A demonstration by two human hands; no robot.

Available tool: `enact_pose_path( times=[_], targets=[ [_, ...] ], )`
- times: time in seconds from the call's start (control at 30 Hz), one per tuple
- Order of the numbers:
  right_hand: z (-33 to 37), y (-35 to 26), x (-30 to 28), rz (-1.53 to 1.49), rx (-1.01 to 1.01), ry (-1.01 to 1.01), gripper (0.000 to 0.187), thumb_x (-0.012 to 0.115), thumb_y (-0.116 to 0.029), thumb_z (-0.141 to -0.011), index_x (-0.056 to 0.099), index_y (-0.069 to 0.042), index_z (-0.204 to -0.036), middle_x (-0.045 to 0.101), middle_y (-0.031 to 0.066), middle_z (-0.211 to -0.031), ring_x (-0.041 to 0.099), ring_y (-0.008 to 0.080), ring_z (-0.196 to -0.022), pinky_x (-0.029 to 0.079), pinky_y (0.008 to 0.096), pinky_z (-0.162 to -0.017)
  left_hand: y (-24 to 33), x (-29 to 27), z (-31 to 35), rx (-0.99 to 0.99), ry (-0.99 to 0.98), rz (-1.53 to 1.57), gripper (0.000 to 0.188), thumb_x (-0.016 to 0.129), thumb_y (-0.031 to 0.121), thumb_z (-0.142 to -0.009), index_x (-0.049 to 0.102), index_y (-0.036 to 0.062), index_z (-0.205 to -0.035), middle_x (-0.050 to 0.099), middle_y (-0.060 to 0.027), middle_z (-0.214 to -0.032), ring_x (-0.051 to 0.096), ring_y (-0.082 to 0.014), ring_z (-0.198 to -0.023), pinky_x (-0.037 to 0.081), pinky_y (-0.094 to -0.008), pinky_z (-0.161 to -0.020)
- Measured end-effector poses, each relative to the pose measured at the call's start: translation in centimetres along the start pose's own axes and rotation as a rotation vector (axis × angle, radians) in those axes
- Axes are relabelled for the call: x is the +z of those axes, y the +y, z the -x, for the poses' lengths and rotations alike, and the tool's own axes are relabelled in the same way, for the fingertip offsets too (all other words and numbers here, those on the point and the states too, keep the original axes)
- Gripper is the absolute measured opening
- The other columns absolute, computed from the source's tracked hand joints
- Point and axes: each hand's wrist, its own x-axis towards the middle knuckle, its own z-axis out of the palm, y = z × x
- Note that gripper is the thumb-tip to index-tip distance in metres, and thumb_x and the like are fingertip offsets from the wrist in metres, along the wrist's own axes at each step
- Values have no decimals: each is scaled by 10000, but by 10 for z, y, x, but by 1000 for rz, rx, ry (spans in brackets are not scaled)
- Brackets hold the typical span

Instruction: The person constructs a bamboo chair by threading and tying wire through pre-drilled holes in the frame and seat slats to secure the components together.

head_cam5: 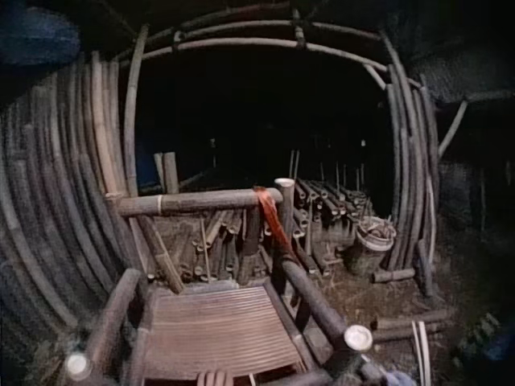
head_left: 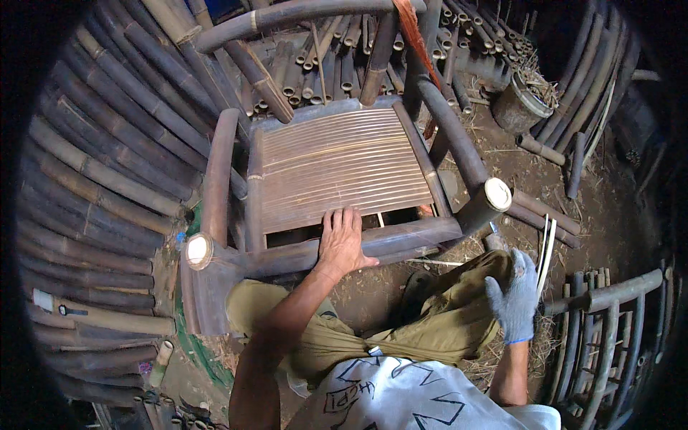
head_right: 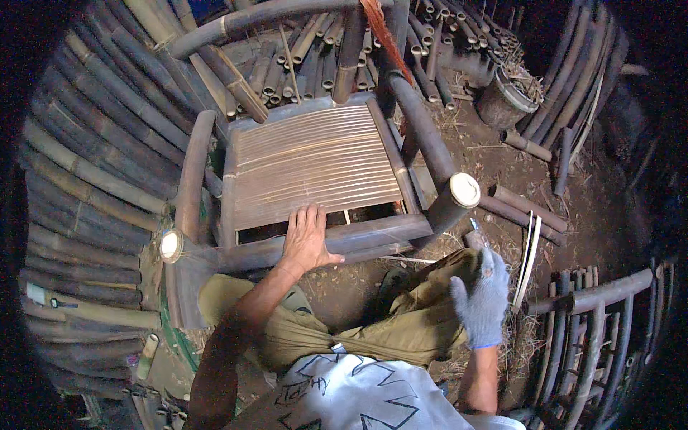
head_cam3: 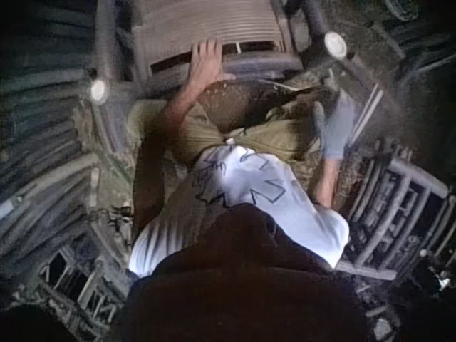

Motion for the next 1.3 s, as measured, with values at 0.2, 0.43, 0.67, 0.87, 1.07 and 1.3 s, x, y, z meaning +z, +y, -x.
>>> enact_pose_path(
  times=[0.2,0.43,0.67,0.87,1.07,1.3],
  targets=[
    [12,-52,60,-340,19,-203,630,731,-175,-797,495,-9,-1357,530,243,-1335,492,418,-1249,382,481,-1088,9,-7,-8,-25,-54,-26,1155,895,614,-477,468,-55,-1316,479,-168,-1252,442,-343,-1223,278,-551,-1116],
    [-26,-80,122,-357,-141,-139,546,729,-162,-782,539,-21,-1274,580,210,-1198,538,413,-1123,440,489,-983,11,-11,-19,22,-63,-97,1064,860,608,-521,514,-58,-1275,497,-175,-1229,454,-333,-1191,296,-536,-1083],
    [-127,-124,192,95,-637,-181,160,605,-206,-845,713,-95,-885,697,136,-876,686,307,-841,546,444,-705,-21,25,4,-67,197,162,622,683,481,-859,599,7,-1253,535,-196,-1258,479,-392,-1206,395,-522,-1021],
    [-160,-118,219,236,-839,-343,160,592,-195,-876,713,-91,-885,731,118,-831,728,303,-791,557,449,-634,-3,20,-29,-71,231,93,377,652,367,-878,688,24,-1031,590,-124,-1098,533,-319,-1110,448,-470,-914],
    [-161,-127,209,306,-977,-578,191,536,-187,-922,705,-99,-933,736,147,-844,730,324,-781,566,487,-646,-9,14,3,-92,231,107,594,594,550,-910,687,-2,-1108,587,-151,-1124,520,-309,-1111,404,-470,-971],
    [-155,-97,157,-177,-718,-562,568,626,-512,-871,658,5,-1106,679,245,-997,648,413,-985,509,495,-879,-11,8,-13,-57,81,232,812,630,704,-811,669,-66,-1067,613,-223,-1094,559,-372,-1108,428,-479,-998]
  ],
)
